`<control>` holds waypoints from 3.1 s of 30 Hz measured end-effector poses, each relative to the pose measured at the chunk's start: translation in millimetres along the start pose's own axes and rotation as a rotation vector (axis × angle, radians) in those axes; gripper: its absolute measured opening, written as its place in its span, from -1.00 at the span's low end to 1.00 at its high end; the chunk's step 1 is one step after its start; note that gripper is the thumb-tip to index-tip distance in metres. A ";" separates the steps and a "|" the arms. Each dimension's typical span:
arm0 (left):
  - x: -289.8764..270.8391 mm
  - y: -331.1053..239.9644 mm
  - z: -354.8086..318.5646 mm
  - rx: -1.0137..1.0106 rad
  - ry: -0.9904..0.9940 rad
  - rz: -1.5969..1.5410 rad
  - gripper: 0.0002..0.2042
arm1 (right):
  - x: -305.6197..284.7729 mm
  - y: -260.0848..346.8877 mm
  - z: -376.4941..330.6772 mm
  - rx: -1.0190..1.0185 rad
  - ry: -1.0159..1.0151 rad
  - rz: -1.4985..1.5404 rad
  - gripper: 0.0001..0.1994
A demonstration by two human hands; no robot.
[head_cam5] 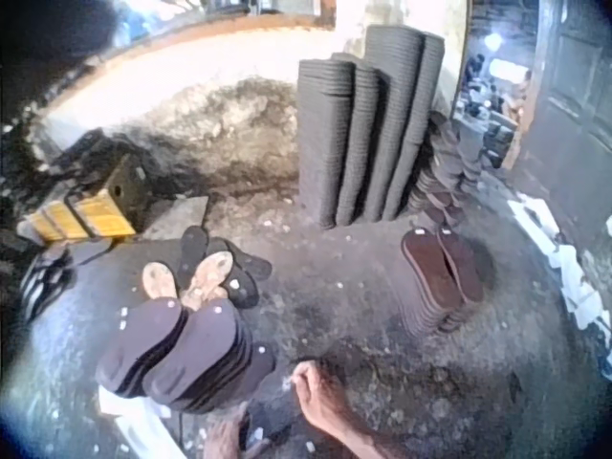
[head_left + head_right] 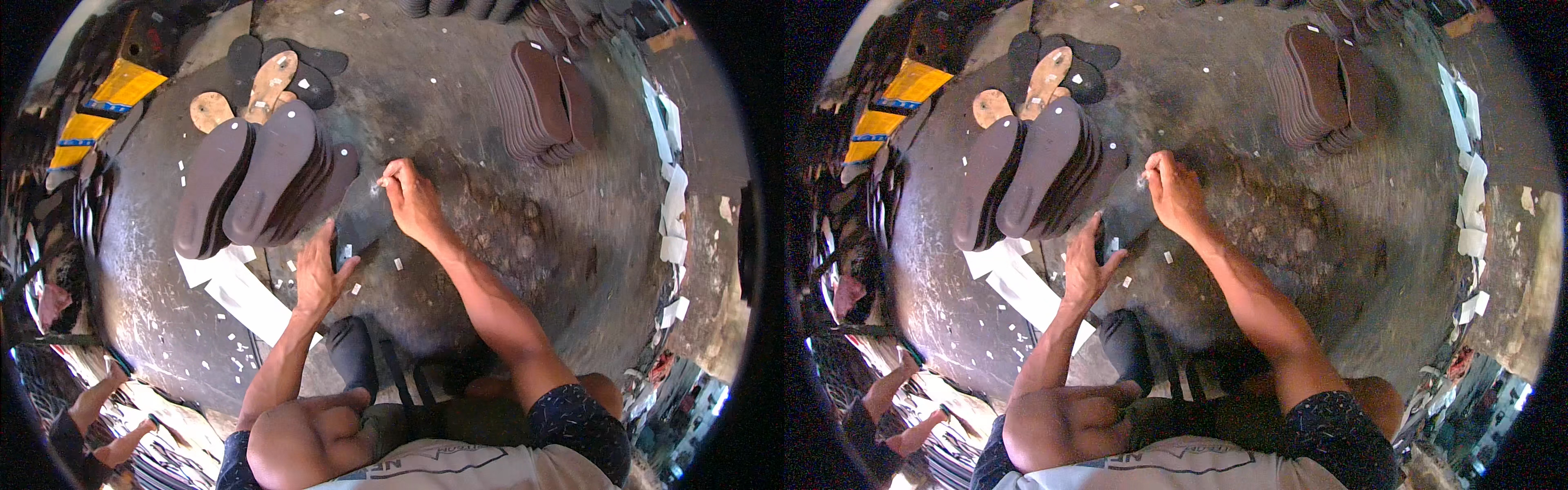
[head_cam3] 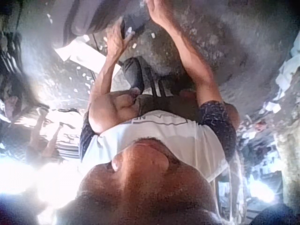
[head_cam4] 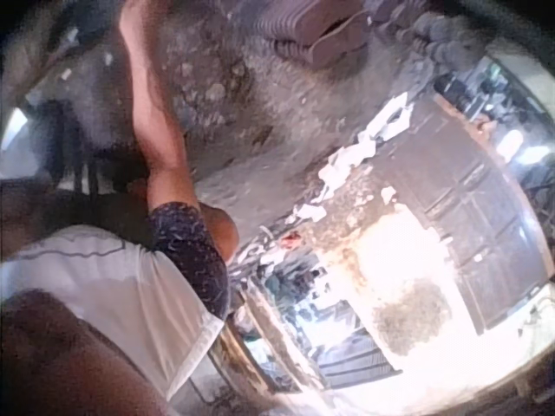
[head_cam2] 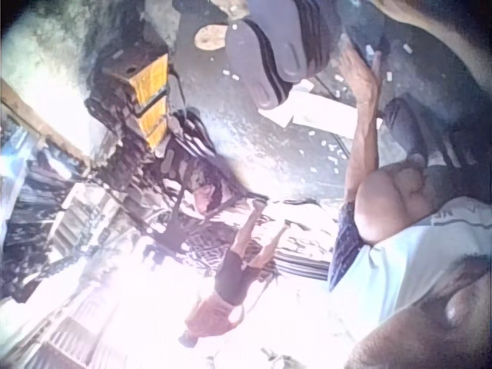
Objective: The person sits on the floor and uses a small tool to mark or punch holes in dark shoe soles, then stacks them. They later handle brown soles and apply small white stickers from a sheet onto them.
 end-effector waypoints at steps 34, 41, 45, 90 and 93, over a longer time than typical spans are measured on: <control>-104.2 -10.1 13.5 0.198 -0.222 0.227 -0.25 | -37.9 74.0 -19.7 -0.035 -0.021 0.674 -0.86; -147.8 -18.9 34.9 0.115 -0.296 0.327 -0.37 | -72.9 14.2 -11.9 0.054 -0.210 0.546 -0.85; -60.4 -28.8 -7.0 0.176 -0.106 0.106 -0.23 | -38.4 -18.7 0.6 0.106 -0.230 0.530 -0.82; 15.6 27.6 -7.5 -0.025 -0.021 -0.121 0.15 | 63.3 54.1 -36.2 -0.062 0.222 0.129 -0.88; 16.0 24.7 -6.0 -0.019 -0.030 -0.130 0.11 | 60.9 50.5 -67.7 -0.029 0.324 0.008 -0.91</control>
Point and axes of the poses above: each hand's wrist, its own z-axis towards the middle knuckle, its own x-axis out of the palm, y = z × x, the point moved 4 cm from there along z, towards the middle knuckle, and after that the axes turned 10 degrees about y, right-handed, at the moved point
